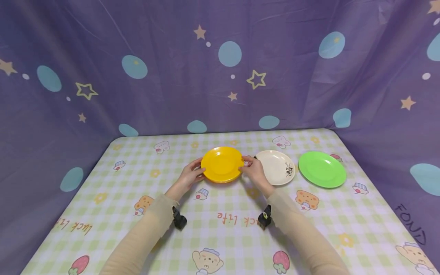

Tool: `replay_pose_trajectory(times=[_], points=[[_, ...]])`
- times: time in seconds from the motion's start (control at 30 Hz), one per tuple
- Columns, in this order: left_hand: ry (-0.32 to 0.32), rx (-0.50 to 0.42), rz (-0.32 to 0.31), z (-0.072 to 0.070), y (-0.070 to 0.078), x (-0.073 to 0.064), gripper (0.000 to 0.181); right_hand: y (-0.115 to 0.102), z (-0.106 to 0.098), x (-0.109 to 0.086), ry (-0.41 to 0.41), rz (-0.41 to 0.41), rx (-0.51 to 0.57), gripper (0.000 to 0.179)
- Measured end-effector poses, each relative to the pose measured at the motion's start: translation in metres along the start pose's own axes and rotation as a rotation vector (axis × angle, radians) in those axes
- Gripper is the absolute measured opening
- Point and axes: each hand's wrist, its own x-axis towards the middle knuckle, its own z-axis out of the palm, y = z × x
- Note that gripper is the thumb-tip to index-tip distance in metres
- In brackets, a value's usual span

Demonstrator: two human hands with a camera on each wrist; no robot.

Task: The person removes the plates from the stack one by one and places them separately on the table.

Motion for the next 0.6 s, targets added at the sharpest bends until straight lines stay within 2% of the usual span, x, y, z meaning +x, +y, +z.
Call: replay_pose_trajectory(times=[0.17,0.4,0.6], points=[[0.000,0.004,0.002,0.0008,0.0023,-0.0042,0.050,0.0021,0.0014,-0.0021,-0.001,0.053,0.050,0.048],[-0.015,0.024,0.031,0.0006,0.0047,-0.0071,0.052,-0.0028,-0.0003,-0.0040,0.002,0.153,0.204,0.047],[-0.006,0.024,0.023,0.0030,0.0032,-0.0031,0.047,-0.0028,-0.0031,-0.0021,0.007,0.259,0.354,0.046]])
